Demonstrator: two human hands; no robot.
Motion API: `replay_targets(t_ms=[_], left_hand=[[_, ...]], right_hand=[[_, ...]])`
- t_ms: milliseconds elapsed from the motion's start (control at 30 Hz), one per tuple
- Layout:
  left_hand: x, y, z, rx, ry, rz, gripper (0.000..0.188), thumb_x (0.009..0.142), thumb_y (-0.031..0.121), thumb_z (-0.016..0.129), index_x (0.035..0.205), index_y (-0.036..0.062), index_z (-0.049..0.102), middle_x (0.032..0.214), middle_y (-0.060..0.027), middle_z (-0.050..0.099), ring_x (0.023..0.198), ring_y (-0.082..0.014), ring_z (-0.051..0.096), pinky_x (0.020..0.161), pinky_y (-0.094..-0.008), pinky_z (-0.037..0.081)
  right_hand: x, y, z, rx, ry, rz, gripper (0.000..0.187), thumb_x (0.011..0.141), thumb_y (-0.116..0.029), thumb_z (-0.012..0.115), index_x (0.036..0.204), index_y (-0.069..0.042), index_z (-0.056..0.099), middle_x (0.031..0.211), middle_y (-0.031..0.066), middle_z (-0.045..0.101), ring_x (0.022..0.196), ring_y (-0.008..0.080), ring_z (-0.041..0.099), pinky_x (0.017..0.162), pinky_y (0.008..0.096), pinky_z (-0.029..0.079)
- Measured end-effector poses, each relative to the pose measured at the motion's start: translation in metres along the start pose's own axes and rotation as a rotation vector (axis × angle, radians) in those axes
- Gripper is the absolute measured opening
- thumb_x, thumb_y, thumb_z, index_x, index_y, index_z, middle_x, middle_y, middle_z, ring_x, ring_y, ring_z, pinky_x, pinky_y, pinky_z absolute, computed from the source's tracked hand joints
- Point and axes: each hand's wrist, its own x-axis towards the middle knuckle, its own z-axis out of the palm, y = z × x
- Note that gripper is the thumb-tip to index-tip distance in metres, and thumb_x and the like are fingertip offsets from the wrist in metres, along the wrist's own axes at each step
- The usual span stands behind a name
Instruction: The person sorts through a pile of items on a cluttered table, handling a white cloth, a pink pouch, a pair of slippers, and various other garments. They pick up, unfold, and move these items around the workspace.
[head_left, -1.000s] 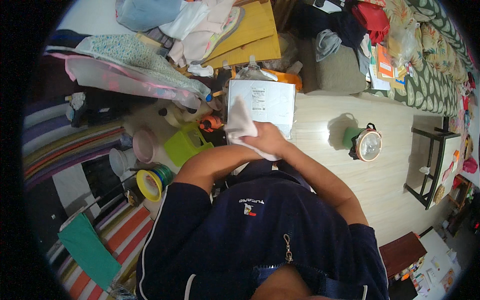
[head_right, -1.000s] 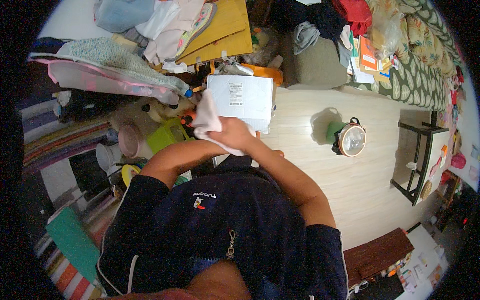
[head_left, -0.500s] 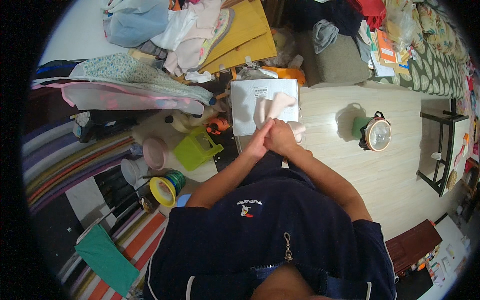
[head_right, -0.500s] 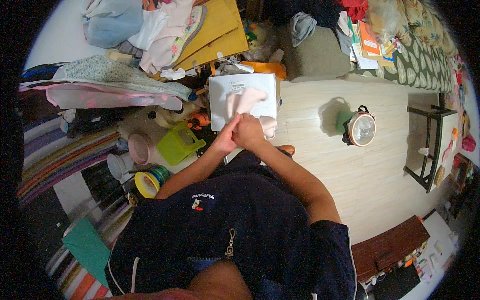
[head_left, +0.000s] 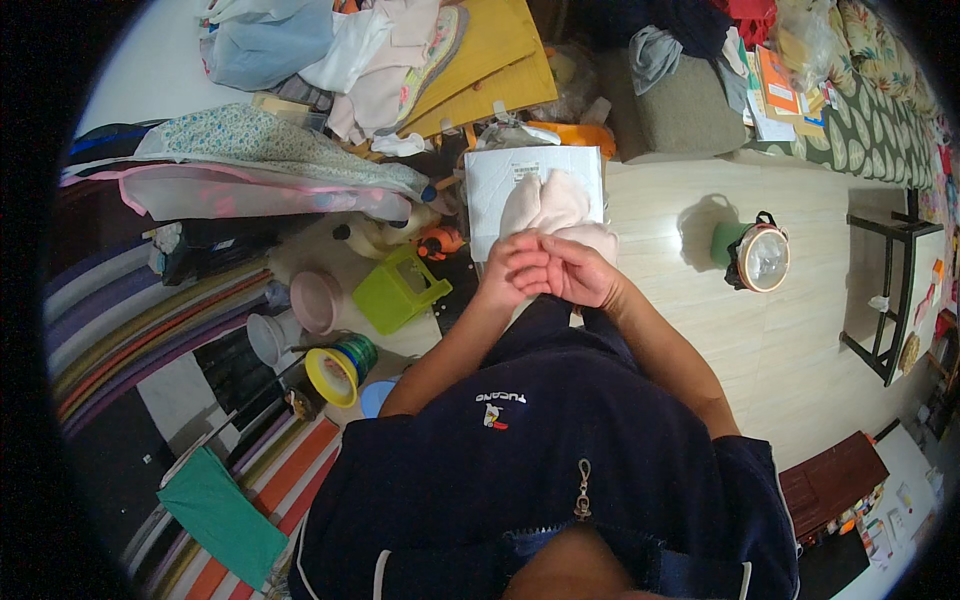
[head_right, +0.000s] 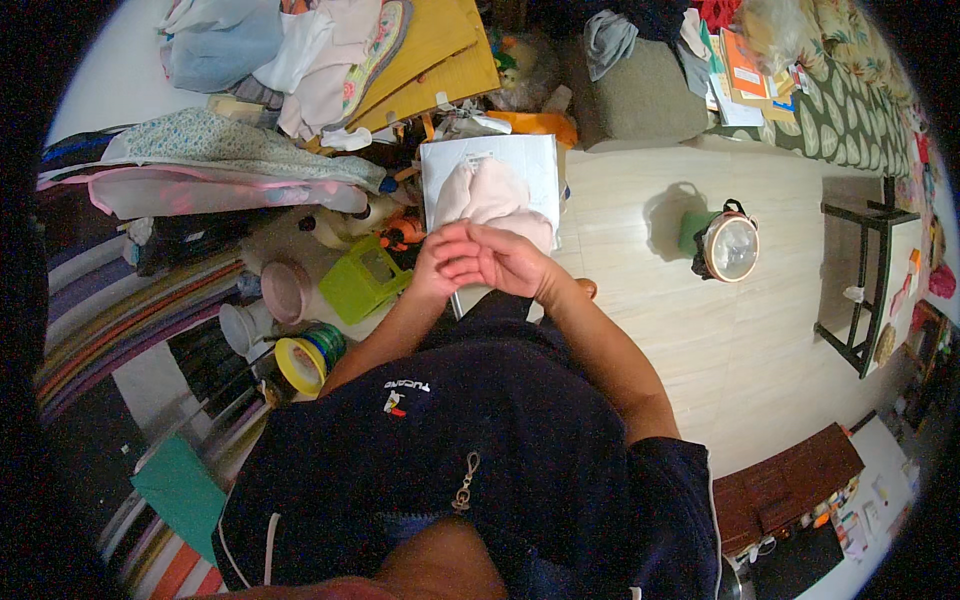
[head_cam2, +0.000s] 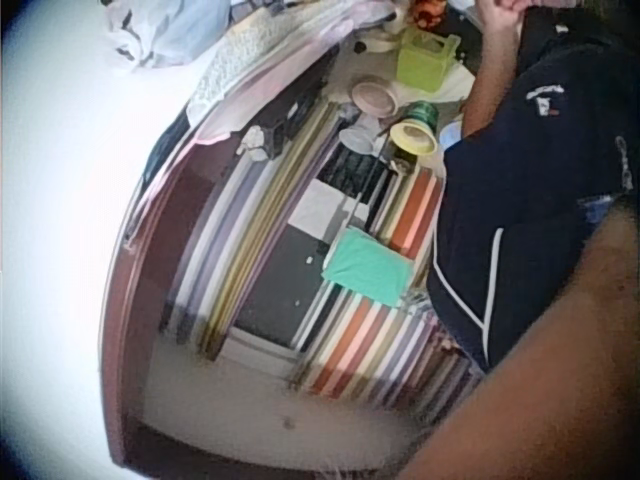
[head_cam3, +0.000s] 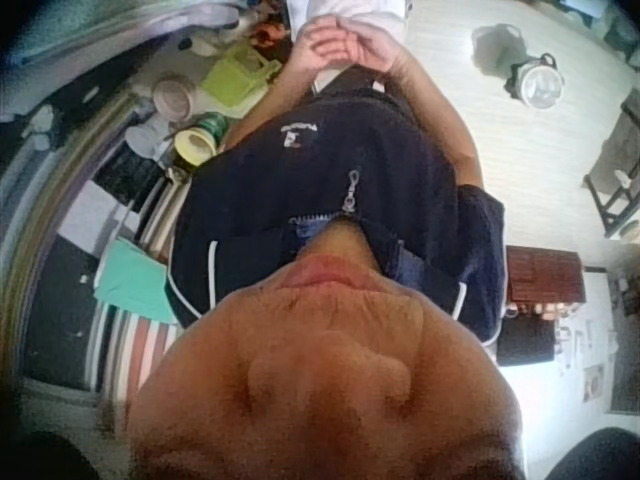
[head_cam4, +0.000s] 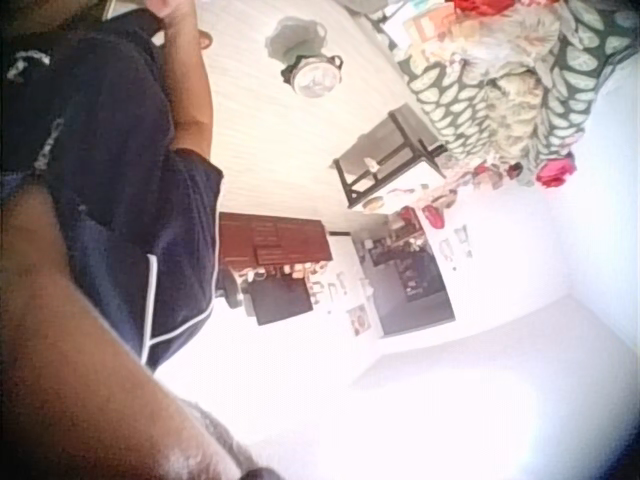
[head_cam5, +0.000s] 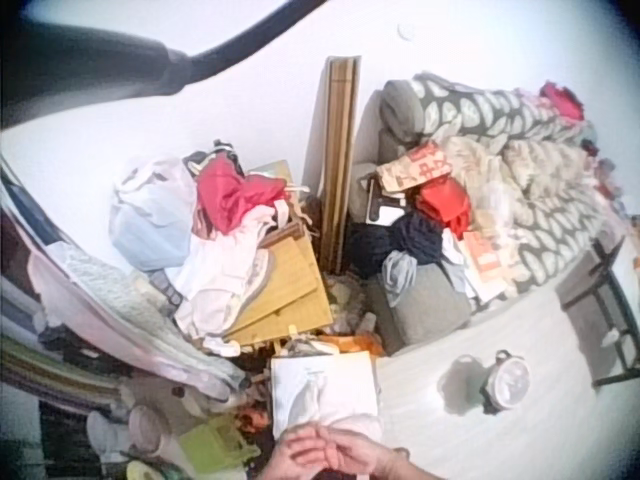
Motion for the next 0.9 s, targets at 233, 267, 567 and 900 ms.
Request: replay_targets(t_ms=[233,267,567,900], left_hand=[[-0.009,0.015,-0.017,0.419,0.628,0.311,0.04,0.077,0.009,0.058,0.113,-0.0026,0.047,0.1,-0.012,0.057,0.087,-0.0228,0.057,0.075,-0.0353,0.049],[-0.007,0.018,-0.016,0.453,0.68,0.353,0.042,0.077,0.01,0.058,0.115,-0.0029,0.045,0.102,-0.0118,0.056,0.09,-0.0233,0.057,0.077,-0.0362,0.048],[0.009,0.052,-0.068,0.557,1.24,0.137,0.072,0.071,0.046,0.064,0.127,0.0111,0.034,0.124,-0.0103,0.043,0.11,-0.0282,0.044,0.088,-0.0471,0.036],[-0.06,0.004,-0.161,1.059,0.973,-0.3,0.039,0.078,0.034,0.059,0.102,0.0038,0.056,0.082,-0.0071,0.06,0.058,-0.0166,0.056,0.047,-0.0275,0.043]], right_hand=[[-0.029,0.019,-0.09,-0.907,0.659,0.076,0.037,0.083,-0.031,0.051,0.103,-0.001,0.057,0.094,0.0112,0.062,0.087,0.02,0.058,0.079,0.032,0.044],[-0.04,0.025,-0.116,-1.262,0.829,-0.041,0.034,0.083,-0.026,0.051,0.102,0.002,0.057,0.09,0.0124,0.063,0.084,0.0209,0.059,0.078,0.0302,0.044],[-0.114,0.035,-0.158,-0.557,1.235,-0.085,0.031,0.08,-0.024,0.054,0.1,0.0,0.055,0.087,0.0097,0.062,0.07,0.0159,0.057,0.059,0.0267,0.045],[-0.095,0.073,-0.186,-0.914,1.038,0.15,0.032,0.081,-0.026,0.053,0.1,0.001,0.054,0.085,0.0103,0.062,0.069,0.0152,0.058,0.061,0.0262,0.045]])
